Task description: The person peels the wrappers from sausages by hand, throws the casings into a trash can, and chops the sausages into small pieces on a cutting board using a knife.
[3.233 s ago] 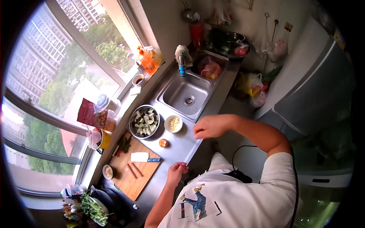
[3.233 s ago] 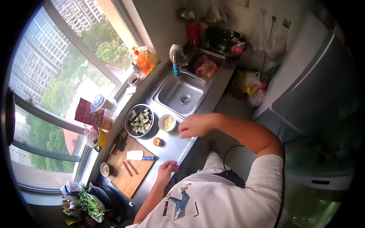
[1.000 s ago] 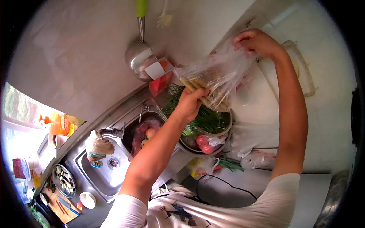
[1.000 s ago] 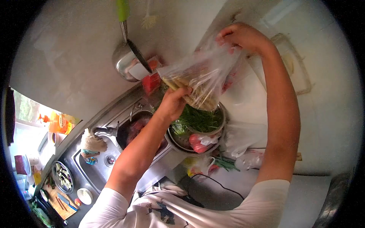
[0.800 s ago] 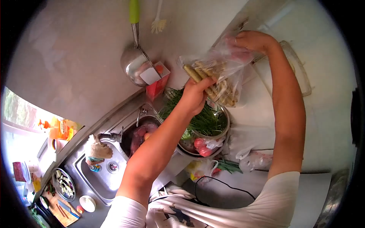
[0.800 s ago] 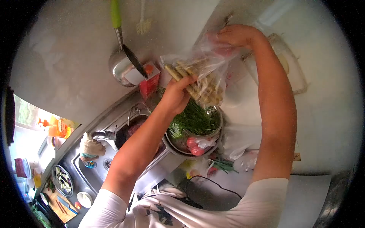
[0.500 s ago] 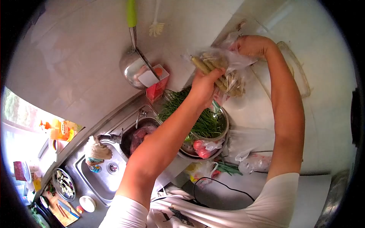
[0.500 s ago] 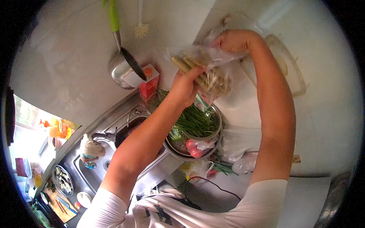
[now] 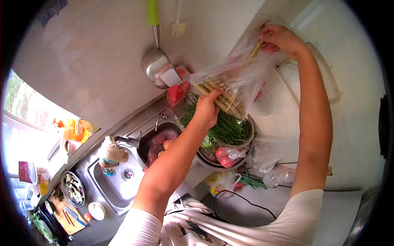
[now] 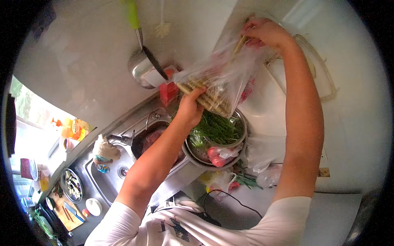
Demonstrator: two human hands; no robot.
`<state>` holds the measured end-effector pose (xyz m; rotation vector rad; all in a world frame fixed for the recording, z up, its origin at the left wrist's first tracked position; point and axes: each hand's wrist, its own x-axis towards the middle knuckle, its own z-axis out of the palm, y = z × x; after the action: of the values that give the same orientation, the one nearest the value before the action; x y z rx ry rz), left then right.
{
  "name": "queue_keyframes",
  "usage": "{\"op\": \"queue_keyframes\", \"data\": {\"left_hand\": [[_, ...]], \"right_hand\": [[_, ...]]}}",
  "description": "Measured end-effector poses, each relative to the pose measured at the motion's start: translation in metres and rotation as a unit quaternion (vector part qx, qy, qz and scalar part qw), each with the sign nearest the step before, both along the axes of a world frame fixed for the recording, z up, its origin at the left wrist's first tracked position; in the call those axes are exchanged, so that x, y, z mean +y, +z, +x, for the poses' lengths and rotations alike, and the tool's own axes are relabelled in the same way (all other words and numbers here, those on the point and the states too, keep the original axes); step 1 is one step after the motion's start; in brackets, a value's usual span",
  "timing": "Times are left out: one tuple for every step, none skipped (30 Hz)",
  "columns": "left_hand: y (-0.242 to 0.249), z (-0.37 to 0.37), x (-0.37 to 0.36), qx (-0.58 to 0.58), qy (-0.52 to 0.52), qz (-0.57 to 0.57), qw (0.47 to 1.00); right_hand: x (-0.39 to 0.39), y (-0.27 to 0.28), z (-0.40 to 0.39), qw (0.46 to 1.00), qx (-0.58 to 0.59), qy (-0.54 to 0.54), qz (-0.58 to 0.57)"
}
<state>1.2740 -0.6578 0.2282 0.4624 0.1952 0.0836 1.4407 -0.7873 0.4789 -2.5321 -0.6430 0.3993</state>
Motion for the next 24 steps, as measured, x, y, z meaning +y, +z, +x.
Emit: {"op": "queue_keyframes", "data": {"left_hand": [[-0.004,-0.005,0.003,0.023,-0.002,-0.003,1.0],[-0.007,-0.008,0.006,0.046,-0.004,-0.006,0.999],[-0.019,-0.01,0.007,0.034,0.001,-0.009,0.999],[-0.034,-0.008,0.01,0.033,0.001,-0.009,0.999],[-0.049,-0.007,0.012,0.068,0.005,0.006,0.998],[-0.056,-0.01,0.016,0.104,0.01,0.021,0.994],[-0.062,-0.014,0.019,0.126,-0.012,0.031,0.991],[-0.068,-0.018,0.02,0.126,-0.012,0.032,0.991],[-0.068,-0.027,0.022,0.103,-0.016,0.027,0.994],[-0.068,-0.038,0.022,0.081,-0.021,0.022,0.996],[-0.069,-0.05,0.023,0.126,0.003,0.052,0.991],[-0.072,-0.065,0.024,0.129,0.002,0.052,0.99],[-0.073,-0.082,0.027,0.137,-0.004,0.108,0.985],[-0.073,-0.101,0.03,0.145,-0.01,0.164,0.976],[-0.07,-0.122,0.037,0.133,-0.023,0.166,0.977],[-0.071,-0.14,0.046,0.137,-0.017,0.165,0.977],[-0.072,-0.16,0.054,0.129,-0.032,0.138,0.982],[-0.072,-0.18,0.063,0.122,-0.043,0.11,0.986],[-0.064,-0.201,0.074,0.137,-0.042,0.081,0.986],[-0.061,-0.222,0.087,0.139,-0.039,0.128,0.981],[-0.058,-0.247,0.098,0.139,-0.031,0.129,0.981],[-0.056,-0.271,0.109,0.14,-0.015,0.131,0.981],[-0.064,-0.297,0.121,0.126,-0.004,0.171,0.977],[-0.056,-0.329,0.129,0.09,0.013,0.225,0.97]], "right_hand": [[0.0,0.003,0.0,0.998,-0.035,-0.028,0.034],[0.0,0.007,-0.001,0.993,-0.071,-0.057,0.069],[-0.002,0.01,-0.005,0.993,-0.071,-0.056,0.07],[-0.003,0.015,-0.009,0.984,-0.139,-0.073,0.083],[-0.005,0.018,-0.013,0.97,-0.206,-0.089,0.094],[-0.006,0.022,-0.022,0.97,-0.205,-0.089,0.093],[-0.008,0.025,-0.032,0.958,-0.251,-0.095,0.099],[-0.009,0.027,-0.044,0.944,-0.296,-0.102,0.105],[-0.011,0.027,-0.057,0.944,-0.295,-0.102,0.106],[-0.013,0.025,-0.07,0.936,-0.306,-0.094,0.147],[-0.015,0.022,-0.084,0.926,-0.316,-0.085,0.188],[-0.018,0.016,-0.098,0.927,-0.313,-0.086,0.188],[-0.02,0.008,-0.112,0.936,-0.242,-0.065,0.248],[-0.021,0.0,-0.127,0.936,-0.168,-0.042,0.307],[-0.018,-0.01,-0.145,0.941,-0.121,-0.022,0.316],[-0.013,-0.022,-0.159,0.941,-0.117,-0.017,0.317],[-0.009,-0.037,-0.172,0.937,-0.039,-0.004,0.347],[-0.003,-0.053,-0.187,0.926,0.043,0.011,0.375],[0.005,-0.07,-0.203,0.925,0.055,0.022,0.375],[0.015,-0.088,-0.222,0.914,0.096,0.013,0.393],[0.028,-0.106,-0.244,0.902,0.141,0.007,0.408],[0.044,-0.123,-0.27,0.901,0.171,0.002,0.4],[0.056,-0.15,-0.292,0.896,0.208,0.005,0.393],[0.072,-0.174,-0.32,0.899,0.226,0.012,0.376]]}}
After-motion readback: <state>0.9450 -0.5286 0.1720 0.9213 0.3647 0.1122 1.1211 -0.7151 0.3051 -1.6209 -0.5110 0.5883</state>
